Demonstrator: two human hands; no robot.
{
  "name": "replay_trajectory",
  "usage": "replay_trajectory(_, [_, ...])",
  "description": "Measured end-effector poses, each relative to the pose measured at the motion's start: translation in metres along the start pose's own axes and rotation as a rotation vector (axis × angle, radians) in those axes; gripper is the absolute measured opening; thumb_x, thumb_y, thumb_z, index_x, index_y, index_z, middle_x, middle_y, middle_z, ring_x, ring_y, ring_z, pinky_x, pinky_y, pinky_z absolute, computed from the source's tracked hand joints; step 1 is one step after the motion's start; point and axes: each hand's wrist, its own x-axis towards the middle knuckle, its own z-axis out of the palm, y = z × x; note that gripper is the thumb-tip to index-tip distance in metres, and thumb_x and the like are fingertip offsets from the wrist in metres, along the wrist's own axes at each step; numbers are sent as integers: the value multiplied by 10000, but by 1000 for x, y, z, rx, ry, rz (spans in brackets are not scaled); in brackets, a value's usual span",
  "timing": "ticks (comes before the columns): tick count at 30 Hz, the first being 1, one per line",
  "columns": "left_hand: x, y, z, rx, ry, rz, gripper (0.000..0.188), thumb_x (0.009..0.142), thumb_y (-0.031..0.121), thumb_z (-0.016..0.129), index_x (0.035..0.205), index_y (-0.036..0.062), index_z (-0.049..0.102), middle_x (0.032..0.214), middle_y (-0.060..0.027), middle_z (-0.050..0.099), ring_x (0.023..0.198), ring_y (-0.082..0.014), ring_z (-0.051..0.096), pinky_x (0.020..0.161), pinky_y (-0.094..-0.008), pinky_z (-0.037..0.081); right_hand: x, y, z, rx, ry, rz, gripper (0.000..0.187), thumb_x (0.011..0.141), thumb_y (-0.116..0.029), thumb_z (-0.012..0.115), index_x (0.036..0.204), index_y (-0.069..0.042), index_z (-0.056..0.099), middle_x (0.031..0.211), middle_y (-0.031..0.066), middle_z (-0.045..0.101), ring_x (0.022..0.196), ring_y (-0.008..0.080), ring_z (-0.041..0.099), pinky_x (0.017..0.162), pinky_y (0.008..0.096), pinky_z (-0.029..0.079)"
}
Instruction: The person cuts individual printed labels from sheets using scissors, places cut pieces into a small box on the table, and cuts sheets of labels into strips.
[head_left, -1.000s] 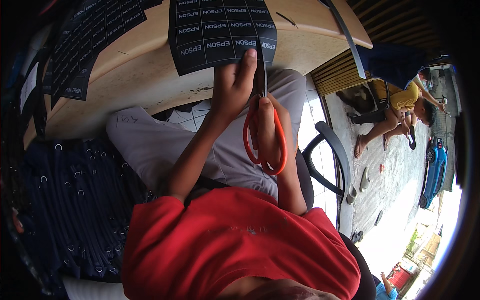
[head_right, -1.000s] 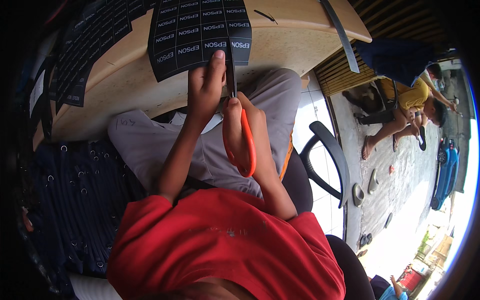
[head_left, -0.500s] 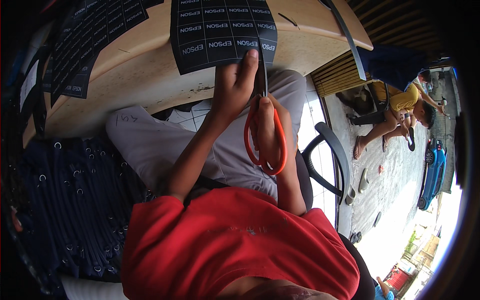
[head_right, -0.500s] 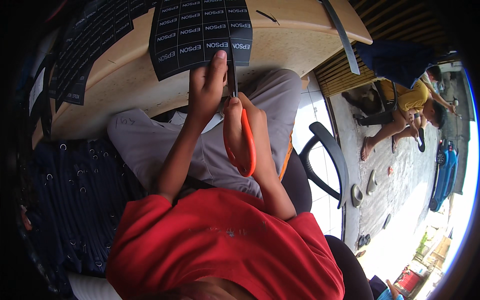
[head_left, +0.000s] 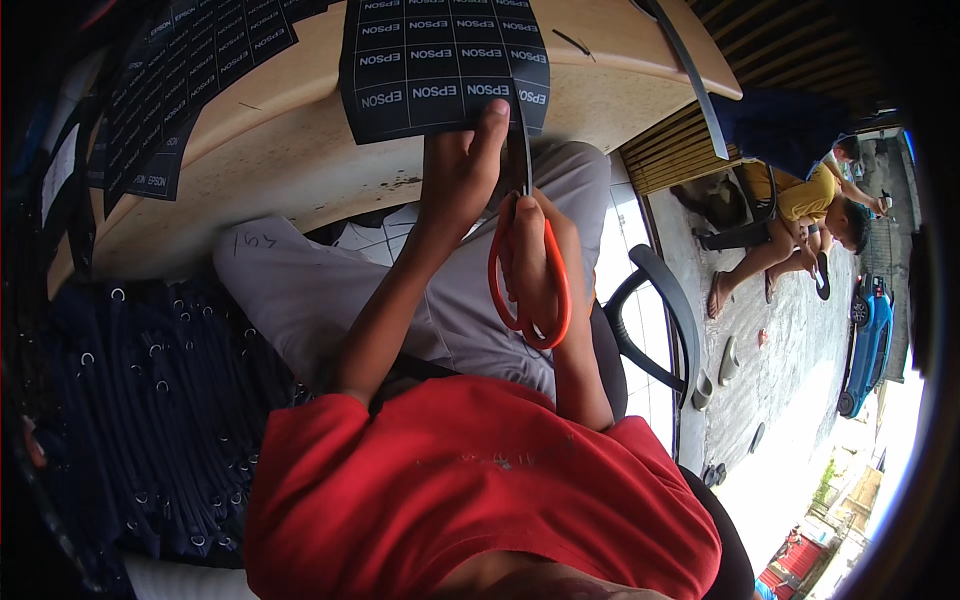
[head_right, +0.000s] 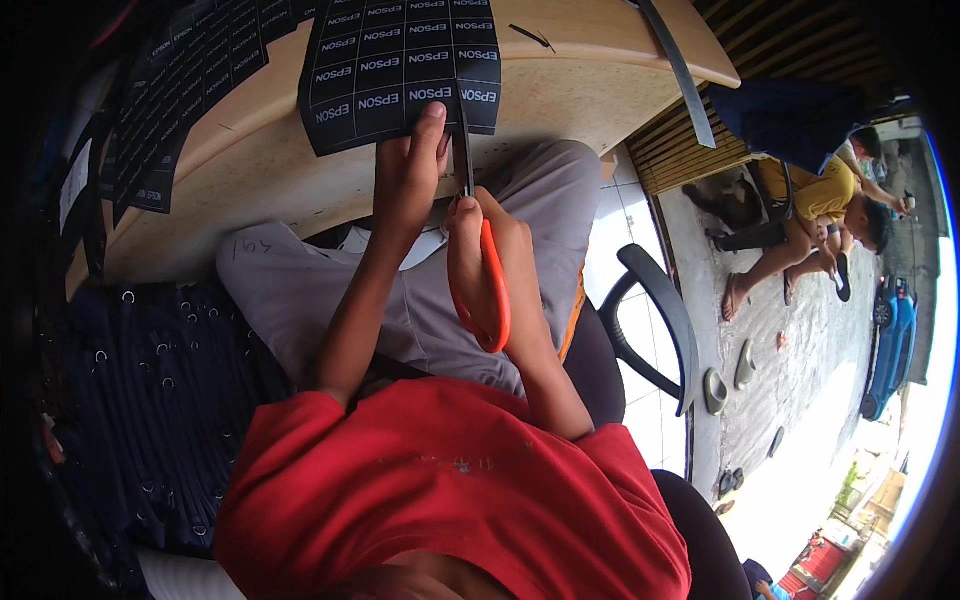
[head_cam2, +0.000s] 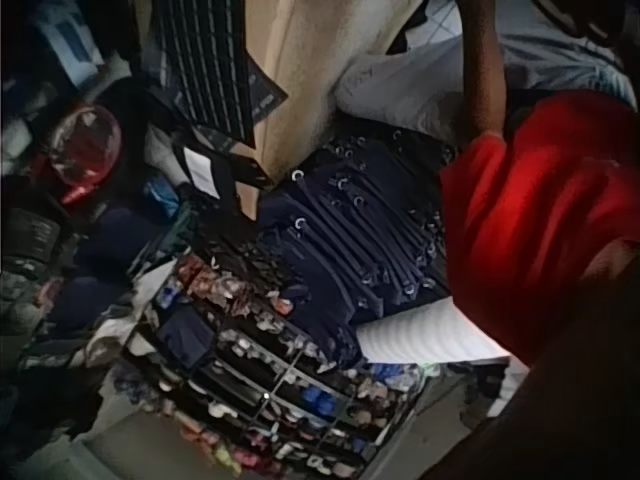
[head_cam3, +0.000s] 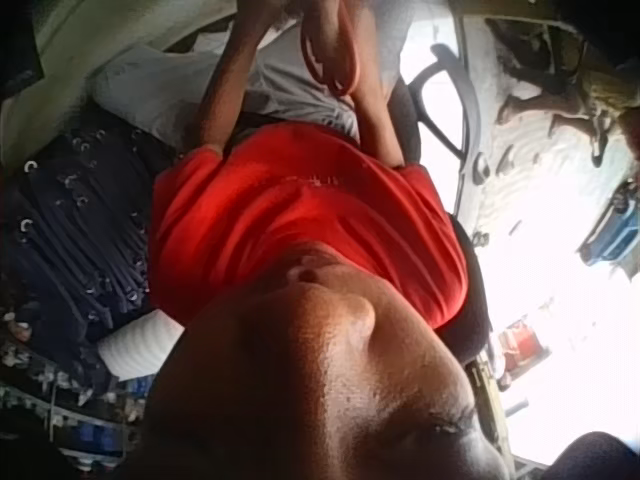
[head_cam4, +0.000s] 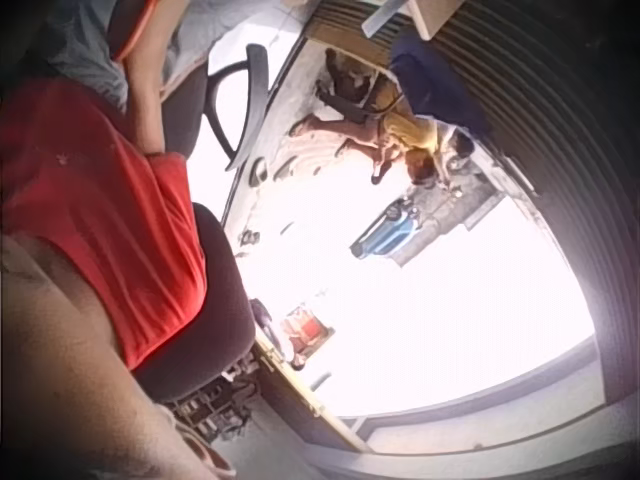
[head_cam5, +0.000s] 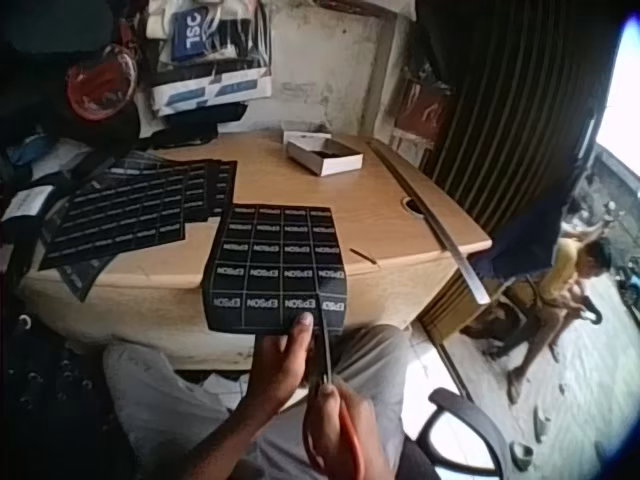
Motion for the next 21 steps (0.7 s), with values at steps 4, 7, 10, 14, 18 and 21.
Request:
replay_trajectory(4, [2,0,4,-31,33,-1,334,1000,289,515,815,17,570,681,23,509,638,-56,451,566,-270,357,-2,-1,-1,-14,-3,15,391,1010,-255,366,793,30,523,585,156,507,523,274,489,571,374,416])
replay_trajectory(7, [0,-4,4,-48,18,-32,273,980,330,558,884,76,592,778,57,516,678,-24,455,576,-193,374,-1,3,0,31,1,-16,417,1017,-280,336,789,24,509,582,144,501,527,266,477,571,371,409])
replay_trajectory(10, [-2,-4,6,-129,24,-22,284,987,347,553,899,81,602,791,59,526,697,-15,463,585,-179,381,-1,4,0,78,10,39,488,1035,-357,285,800,16,496,580,127,483,537,260,463,578,367,403])
replay_trajectory(14, [-1,-2,6,-159,5,-37,275,995,337,539,888,89,590,761,56,507,665,-15,447,557,-174,356,-4,2,-2,67,-28,19,592,1040,-467,208,820,9,484,613,124,472,560,275,460,593,374,398])
replay_trajectory(18, [1,-1,0,-104,-40,-83,323,1006,330,498,769,110,495,641,68,387,539,-30,342,479,-213,254,-6,12,-5,63,-65,-72,628,1029,-517,176,844,8,467,640,132,468,567,294,454,596,390,394])
replay_trajectory(21, [3,6,1,-96,-41,-95,437,1018,398,409,671,135,372,587,69,291,490,-48,241,466,-248,166,-9,7,-7,100,-100,-41,642,1022,-541,167,861,8,459,637,133,462,563,304,456,593,395,392])
